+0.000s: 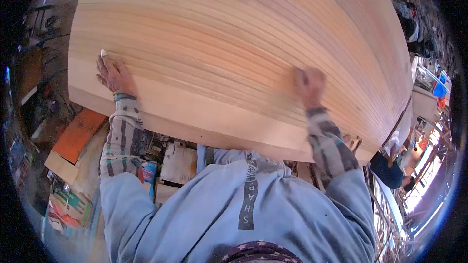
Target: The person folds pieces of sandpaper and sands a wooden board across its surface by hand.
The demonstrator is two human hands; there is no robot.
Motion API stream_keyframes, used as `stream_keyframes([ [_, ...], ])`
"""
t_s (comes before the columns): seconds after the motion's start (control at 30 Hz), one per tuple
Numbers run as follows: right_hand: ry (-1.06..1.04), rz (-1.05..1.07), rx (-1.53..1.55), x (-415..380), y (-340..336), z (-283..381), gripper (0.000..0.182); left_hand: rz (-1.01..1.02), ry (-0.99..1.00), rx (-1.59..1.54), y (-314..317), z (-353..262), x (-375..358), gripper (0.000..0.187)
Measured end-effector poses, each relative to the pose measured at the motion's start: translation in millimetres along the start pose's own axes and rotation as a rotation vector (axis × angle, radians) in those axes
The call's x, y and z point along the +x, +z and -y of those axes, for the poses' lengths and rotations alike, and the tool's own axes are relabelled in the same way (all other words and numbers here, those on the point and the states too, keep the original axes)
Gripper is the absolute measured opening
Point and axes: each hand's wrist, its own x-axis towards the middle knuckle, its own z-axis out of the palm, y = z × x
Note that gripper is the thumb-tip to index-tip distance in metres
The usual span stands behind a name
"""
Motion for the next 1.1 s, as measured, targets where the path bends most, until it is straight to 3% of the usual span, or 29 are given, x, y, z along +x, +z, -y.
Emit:
stream_keyframes([
  [0.03,0.013,-0.034,-0.058,-22.3,-20.0,-33.1,0.007,0.015,-0.009,0.021,-3.9,-4.1,0.3,0.059],
  [0.13,0.045,-0.019,-0.004,-22.4,-11.2,-40.1,0.010,0.025,-0.020,0.045,-1.8,-5.1,-3.0,0.058],
  [0.17,-0.069,0.002,0.013,0.8,-1.7,1.5,0.010,0.016,-0.020,0.044,-1.4,-7.3,-3.3,0.058],
  [0.2,-0.014,-0.040,0.147,25.2,30.1,39.0,0.012,0.021,-0.015,0.038,1.5,-2.6,-4.5,0.058],
  [0.27,-0.144,-0.145,0.119,90.5,66.5,147.0,0.026,0.010,0.022,0.113,10.5,14.7,-1.5,0.058],
  [0.37,-0.137,-0.175,0.252,167.3,126.8,247.2,0.016,0.004,-0.016,0.033,0.9,7.3,1.2,0.058],
  [0.43,-0.133,-0.133,0.248,162.6,99.6,238.1,0.016,0.003,-0.017,0.030,0.6,9.7,3.2,0.058],
  [0.5,-0.118,-0.075,0.236,135.7,76.9,205.7,0.015,-0.001,-0.029,0.025,2.7,10.1,2.9,0.059],
  [0.57,-0.138,-0.054,0.065,62.6,75.2,100.2,0.014,0.011,-0.032,0.050,2.7,10.3,0.1,0.060],
  [0.63,-0.044,0.052,-0.110,-5.9,6.7,5.8,0.017,0.023,-0.029,0.049,0.0,7.1,-0.4,0.060],
  [0.67,-0.023,-0.043,-0.108,-39.2,-20.5,-39.3,0.014,0.019,-0.029,0.054,1.1,5.7,0.2,0.060],
  [0.7,0.226,0.256,-0.318,-65.0,-51.8,-72.8,0.016,0.025,-0.026,0.051,2.3,6.2,-0.3,0.060],
  [0.77,0.345,-0.025,-0.163,-107.8,-66.0,-140.6,0.016,0.005,-0.007,0.115,2.5,10.1,0.2,0.060],
  [0.8,0.347,-0.027,-0.165,-100.4,-60.5,-130.7,0.016,0.004,-0.005,0.112,5.8,16.9,2.2,0.060],
  [0.87,0.138,-0.035,-0.075,-75.5,-25.1,-90.8,0.016,0.006,-0.011,0.172,17.8,33.4,8.3,0.061],
  [0.9,-0.063,0.074,-0.223,-49.3,-26.7,-43.1,0.016,0.004,-0.003,0.165,29.1,52.7,11.0,0.061],
  [0.93,0.071,-0.003,-0.056,-23.9,-4.0,1.2,0.018,-0.029,0.080,0.269,44.3,78.1,16.0,0.061],
  [1.0,0.169,-0.120,0.107,24.1,35.4,72.4,0.017,-0.066,0.176,0.373,45.8,73.1,14.0,0.060],
  [1.03,0.073,-0.088,0.117,43.5,51.5,94.2,0.016,-0.060,0.098,0.266,35.2,58.0,15.4,0.061],
  [1.07,0.082,-0.227,0.351,60.4,82.2,107.4,0.016,-0.049,0.021,0.163,25.6,46.5,12.5,0.062],
  [1.1,0.038,-0.224,0.317,68.5,71.4,119.1,0.016,-0.050,0.041,0.163,26.8,49.3,13.0,0.062],
])
